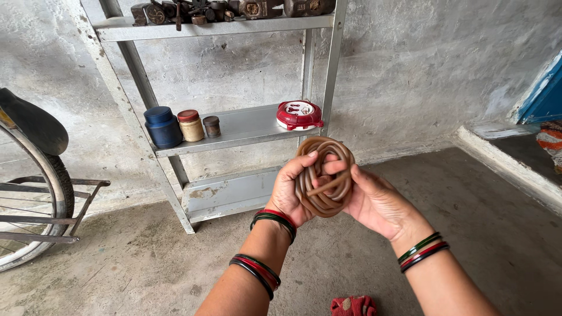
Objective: The person coils a brown rubber tube and places it on a metal shelf. Then, they open a white plastic container, pour out a pile of small metal hardware onto the floor, and wipe each piece individually with a red cloth before placing them back into the container.
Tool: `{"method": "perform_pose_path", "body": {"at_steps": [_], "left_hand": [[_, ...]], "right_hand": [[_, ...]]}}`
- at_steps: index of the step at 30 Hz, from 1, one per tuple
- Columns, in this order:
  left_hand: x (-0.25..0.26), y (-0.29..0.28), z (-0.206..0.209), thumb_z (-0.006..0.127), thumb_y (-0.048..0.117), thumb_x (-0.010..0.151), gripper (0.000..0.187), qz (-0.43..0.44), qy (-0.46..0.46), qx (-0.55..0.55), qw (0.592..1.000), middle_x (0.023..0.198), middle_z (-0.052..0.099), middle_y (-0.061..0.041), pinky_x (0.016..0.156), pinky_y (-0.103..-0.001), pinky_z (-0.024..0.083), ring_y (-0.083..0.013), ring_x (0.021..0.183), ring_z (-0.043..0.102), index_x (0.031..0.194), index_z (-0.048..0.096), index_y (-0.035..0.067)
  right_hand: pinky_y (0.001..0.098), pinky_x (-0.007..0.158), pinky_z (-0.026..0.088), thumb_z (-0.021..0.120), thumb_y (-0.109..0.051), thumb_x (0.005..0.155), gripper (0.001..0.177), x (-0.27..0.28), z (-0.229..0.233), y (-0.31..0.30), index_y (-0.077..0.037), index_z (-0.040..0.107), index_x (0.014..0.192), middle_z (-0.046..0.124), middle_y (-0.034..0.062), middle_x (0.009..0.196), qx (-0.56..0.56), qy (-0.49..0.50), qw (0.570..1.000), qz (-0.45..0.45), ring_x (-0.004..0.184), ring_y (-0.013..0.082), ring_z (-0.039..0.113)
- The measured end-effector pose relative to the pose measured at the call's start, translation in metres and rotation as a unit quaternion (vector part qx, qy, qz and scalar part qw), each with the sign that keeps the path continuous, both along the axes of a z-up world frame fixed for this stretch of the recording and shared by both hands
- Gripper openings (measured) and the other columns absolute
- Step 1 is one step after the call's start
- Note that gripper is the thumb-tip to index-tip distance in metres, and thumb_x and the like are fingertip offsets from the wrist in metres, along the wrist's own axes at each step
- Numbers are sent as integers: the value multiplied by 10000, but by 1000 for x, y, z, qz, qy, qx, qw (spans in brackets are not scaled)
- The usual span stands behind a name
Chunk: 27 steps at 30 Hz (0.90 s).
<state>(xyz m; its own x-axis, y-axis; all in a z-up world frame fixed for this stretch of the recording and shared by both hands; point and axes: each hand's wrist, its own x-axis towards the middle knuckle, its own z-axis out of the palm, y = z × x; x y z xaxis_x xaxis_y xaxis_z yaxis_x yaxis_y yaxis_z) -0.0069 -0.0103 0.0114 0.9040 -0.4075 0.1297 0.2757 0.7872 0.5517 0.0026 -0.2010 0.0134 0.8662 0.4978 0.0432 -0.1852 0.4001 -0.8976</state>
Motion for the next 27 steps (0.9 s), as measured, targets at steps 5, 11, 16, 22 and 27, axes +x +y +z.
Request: {"method": "perform_pose_path", "body": {"at_steps": [5, 11, 16, 22, 27], "left_hand": [[14, 15, -4, 700, 188, 897, 158, 15, 50, 2, 999, 752, 722, -19, 627, -291, 576, -88, 584, 628, 915, 721, 32], [19, 26, -7, 711, 138, 851, 97, 150, 21, 252, 956, 713, 672, -10, 613, -274, 570, -123, 599, 644, 912, 680, 70], [19, 29, 1, 699, 61, 819, 203, 195, -14, 284, 939, 767, 669, -38, 618, -290, 570, -128, 634, 646, 1019, 665, 41], [25, 25, 0, 711, 25, 751, 401, 245, -19, 329, 912, 910, 725, -81, 670, -319, 598, -167, 754, 702, 1147, 651, 2], [33, 21, -17, 763, 101, 715, 493, 306, -14, 408, 860, 990, 754, -107, 747, -321, 612, -191, 844, 735, 1178, 648, -25]], "right_hand": [[438, 1065, 541, 812, -316, 814, 502, -6, 15, 14, -14, 658, 1185, 729, 104, 1157, 7, 36, 999, -27, 1157, 218, 680], [416, 1024, 539, 778, -208, 799, 486, -11, 28, 30, -23, 662, 1233, 753, 115, 1124, -88, -13, 994, -64, 1088, 208, 709], [427, 995, 568, 755, -243, 819, 484, -17, 43, 35, -16, 660, 1236, 756, 124, 1088, -172, -35, 980, -98, 1051, 213, 733], [411, 983, 572, 748, -238, 816, 507, -20, 40, 36, -36, 644, 1269, 758, 97, 1088, -189, -57, 978, -64, 1037, 182, 736], [372, 941, 554, 756, -194, 829, 524, -18, 21, 40, -33, 612, 1307, 728, 69, 1106, -182, -64, 979, -73, 1031, 157, 696]]}}
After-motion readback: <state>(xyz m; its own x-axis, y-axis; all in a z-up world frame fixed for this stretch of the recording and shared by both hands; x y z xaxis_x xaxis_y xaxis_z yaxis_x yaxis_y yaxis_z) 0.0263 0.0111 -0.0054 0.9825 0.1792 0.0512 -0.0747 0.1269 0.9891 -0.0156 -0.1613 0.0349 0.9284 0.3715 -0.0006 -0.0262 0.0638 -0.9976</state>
